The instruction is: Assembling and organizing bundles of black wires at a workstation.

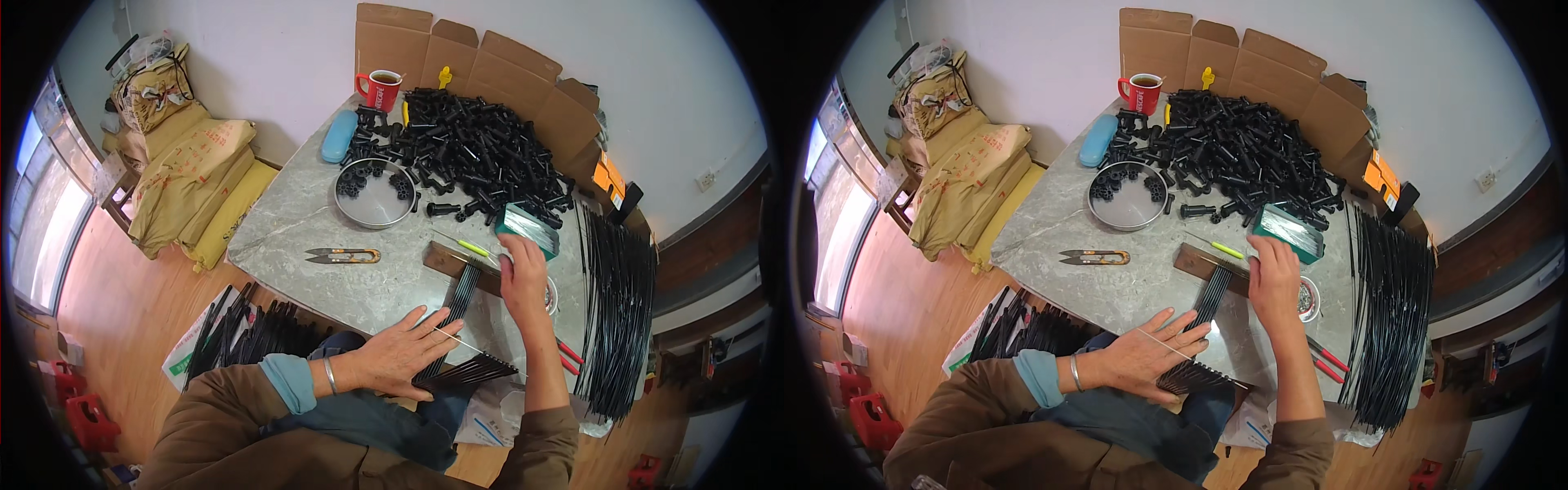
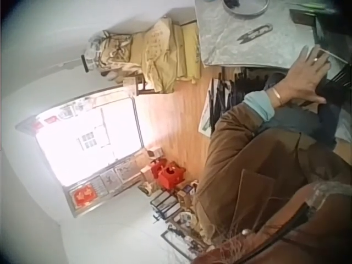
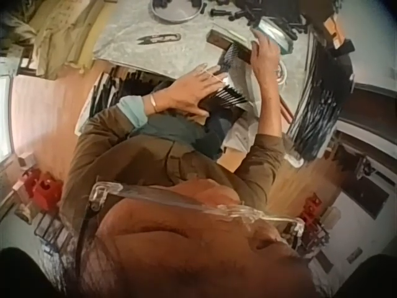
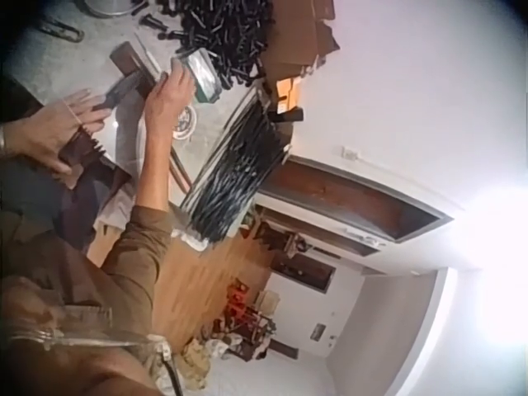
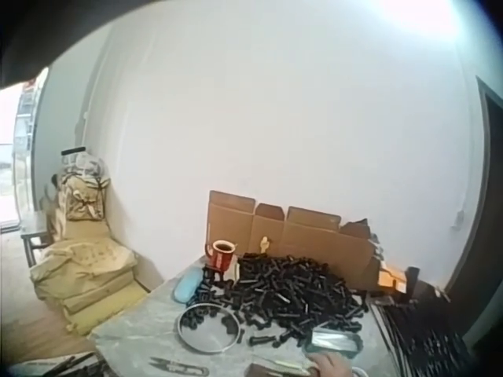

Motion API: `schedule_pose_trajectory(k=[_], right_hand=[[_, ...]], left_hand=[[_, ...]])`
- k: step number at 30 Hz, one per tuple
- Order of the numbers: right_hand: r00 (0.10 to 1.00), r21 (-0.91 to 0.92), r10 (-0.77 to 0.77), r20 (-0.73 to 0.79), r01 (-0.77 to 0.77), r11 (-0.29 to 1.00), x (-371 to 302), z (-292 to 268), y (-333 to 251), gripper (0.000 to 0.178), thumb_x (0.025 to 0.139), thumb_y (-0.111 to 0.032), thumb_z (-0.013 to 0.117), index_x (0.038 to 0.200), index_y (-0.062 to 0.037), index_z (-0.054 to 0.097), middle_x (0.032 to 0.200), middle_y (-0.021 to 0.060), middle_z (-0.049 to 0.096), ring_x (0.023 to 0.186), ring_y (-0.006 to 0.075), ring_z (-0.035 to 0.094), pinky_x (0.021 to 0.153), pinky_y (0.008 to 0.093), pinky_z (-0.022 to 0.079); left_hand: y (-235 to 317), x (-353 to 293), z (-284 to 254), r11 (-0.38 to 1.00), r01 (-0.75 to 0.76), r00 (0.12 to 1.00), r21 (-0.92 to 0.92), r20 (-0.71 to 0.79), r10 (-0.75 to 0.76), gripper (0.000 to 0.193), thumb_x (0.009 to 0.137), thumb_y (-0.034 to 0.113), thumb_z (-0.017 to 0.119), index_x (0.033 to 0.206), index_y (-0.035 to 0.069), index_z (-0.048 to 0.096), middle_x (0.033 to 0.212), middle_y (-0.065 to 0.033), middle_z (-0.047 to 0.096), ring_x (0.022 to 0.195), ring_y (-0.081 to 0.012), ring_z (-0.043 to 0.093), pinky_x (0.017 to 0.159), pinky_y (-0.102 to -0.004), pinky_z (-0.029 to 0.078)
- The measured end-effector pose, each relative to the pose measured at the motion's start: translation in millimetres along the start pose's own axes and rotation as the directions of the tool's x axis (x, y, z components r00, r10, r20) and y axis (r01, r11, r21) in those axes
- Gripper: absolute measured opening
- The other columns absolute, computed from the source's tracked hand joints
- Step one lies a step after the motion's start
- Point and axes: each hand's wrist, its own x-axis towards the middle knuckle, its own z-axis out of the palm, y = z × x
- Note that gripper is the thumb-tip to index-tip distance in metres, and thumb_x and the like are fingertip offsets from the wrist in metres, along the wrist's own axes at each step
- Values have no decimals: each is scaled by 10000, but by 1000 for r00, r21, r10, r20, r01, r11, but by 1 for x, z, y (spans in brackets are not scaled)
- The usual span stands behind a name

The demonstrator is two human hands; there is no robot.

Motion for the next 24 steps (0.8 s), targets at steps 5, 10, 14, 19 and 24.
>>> schedule_pose_trajectory(k=[5,10,14,19,24], right_hand=[[909,-200,-189,372,277,940,-55,2,-37,409,762,-124,592,1170,-113,569,1299,94,502,1206,356,447,969,519,351],[902,-227,-260,344,349,909,-54,4,-47,443,763,-160,606,1201,-132,545,1358,79,468,1276,354,389,1018,539,311],[918,-98,-248,310,290,952,-34,-23,-69,357,820,-167,594,1164,-89,538,1321,109,501,1279,257,417,1046,477,312],[642,721,-351,681,-507,472,-54,-65,-185,221,932,-139,512,1120,-21,502,969,47,574,951,132,544,873,278,438],[238,424,-463,854,-834,353,-100,-23,-140,135,948,-98,481,1047,-9,504,849,44,610,744,120,615,714,273,499]], left_hand=[[0,1,4,999,-24,1000,29,13,23,947,728,592,658,1394,-3,345,1510,-160,239,1417,-354,159,1137,-502,149],[0,-12,3,985,-172,985,-19,-18,171,506,825,463,626,1199,123,598,1465,-165,329,1421,-351,148,1116,-586,111],[14,-9,-101,992,-86,930,-88,-364,48,174,854,250,635,1017,221,687,1485,-113,349,1401,-388,223,1134,-502,139],[61,-18,-211,944,-96,601,-317,-774,-199,149,831,61,609,945,-2,682,1087,-97,636,1007,-166,557,824,-295,444],[-12,-117,-107,788,599,799,144,-33,-601,301,887,327,563,945,58,684,704,-129,632,672,-242,612,656,-343,489]])
